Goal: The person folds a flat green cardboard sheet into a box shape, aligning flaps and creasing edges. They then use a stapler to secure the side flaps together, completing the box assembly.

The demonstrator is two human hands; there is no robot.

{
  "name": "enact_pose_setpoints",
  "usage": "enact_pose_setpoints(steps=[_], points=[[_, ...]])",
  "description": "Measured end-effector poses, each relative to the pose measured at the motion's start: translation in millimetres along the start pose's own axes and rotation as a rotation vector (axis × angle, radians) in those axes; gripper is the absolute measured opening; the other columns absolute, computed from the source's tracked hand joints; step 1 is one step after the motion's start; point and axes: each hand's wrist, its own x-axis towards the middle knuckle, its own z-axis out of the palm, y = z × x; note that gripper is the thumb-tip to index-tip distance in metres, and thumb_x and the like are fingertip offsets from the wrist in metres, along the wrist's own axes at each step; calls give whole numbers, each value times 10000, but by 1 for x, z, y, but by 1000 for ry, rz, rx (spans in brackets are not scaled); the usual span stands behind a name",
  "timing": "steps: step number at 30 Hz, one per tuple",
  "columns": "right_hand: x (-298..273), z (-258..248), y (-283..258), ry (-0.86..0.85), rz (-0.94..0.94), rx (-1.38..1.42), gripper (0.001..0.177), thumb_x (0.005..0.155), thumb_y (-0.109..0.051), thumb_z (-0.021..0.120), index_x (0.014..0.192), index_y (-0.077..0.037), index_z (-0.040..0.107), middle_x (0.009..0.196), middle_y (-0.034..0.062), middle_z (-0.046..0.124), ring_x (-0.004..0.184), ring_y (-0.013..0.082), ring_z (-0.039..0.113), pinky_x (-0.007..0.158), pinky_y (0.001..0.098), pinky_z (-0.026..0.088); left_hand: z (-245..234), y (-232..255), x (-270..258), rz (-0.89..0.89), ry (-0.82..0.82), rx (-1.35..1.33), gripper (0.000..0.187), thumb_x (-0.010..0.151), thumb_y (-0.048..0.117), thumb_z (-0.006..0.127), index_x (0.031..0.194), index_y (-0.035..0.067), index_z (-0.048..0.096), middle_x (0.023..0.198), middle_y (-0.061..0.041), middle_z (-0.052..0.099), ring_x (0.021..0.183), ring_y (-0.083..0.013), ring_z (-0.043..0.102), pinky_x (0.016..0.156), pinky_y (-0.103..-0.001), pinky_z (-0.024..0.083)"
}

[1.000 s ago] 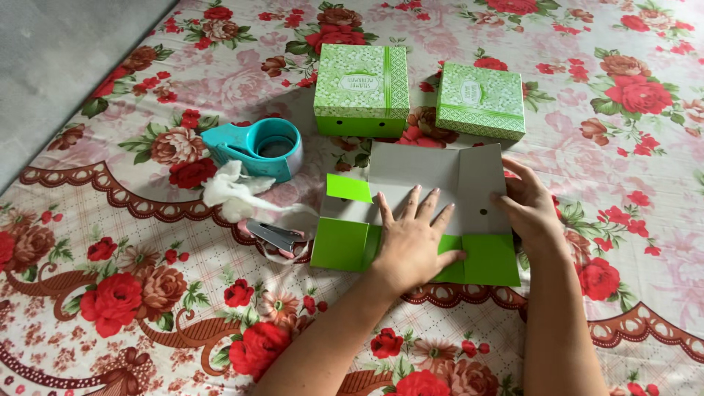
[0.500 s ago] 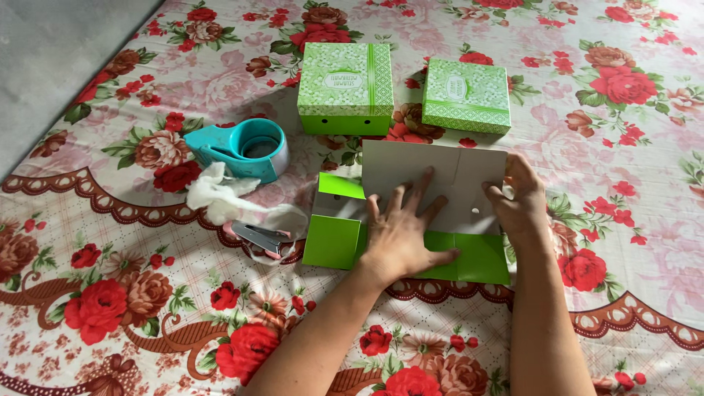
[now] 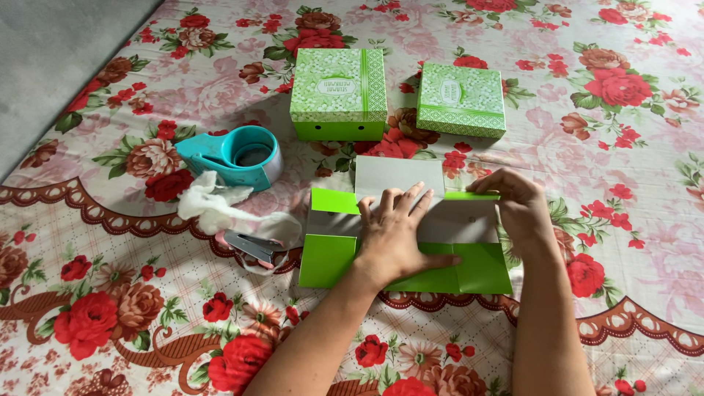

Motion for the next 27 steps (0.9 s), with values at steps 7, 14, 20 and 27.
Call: enact_pose_setpoints(steps=[7, 14, 20, 27], points=[[-15, 17, -67, -117, 73, -713, 360, 881, 72, 521, 1065, -127, 758, 913, 33, 786, 697, 229, 652, 680, 368, 519, 6, 14, 3, 76, 35, -66, 1331, 590, 842, 654, 1635, 165, 187, 1718, -36, 124, 1512, -285, 116, 1146, -723, -21], [-16, 31, -76, -77, -184, -812, 384, 828, -125, 730, 1212, -116, 714, 863, 56, 735, 843, 274, 693, 777, 423, 537, 8, 22, -6, 246, -143, 100, 872, 911, 686, 481, 1601, 212, 234, 1670, 17, 205, 1553, -195, 137, 1157, -763, -131], [-19, 33, -53, 90, -70, -1038, 140, 786, -214, 816, 924, -198, 838, 975, 49, 734, 904, 293, 704, 794, 426, 556, 16, 21, -3, 227, -135, 91, 875, 901, 696, 497, 1565, 163, 294, 1678, 25, 235, 1552, -199, 172, 1169, -744, -107], [-22, 29, -23, 183, -57, -1053, 231, 789, -298, 835, 924, -114, 798, 963, 110, 707, 950, 330, 680, 818, 443, 545, 18, 13, -2, 167, -94, 15, 989, 847, 731, 564, 1588, 133, 299, 1686, -49, 241, 1559, -158, 200, 1241, -610, 22]])
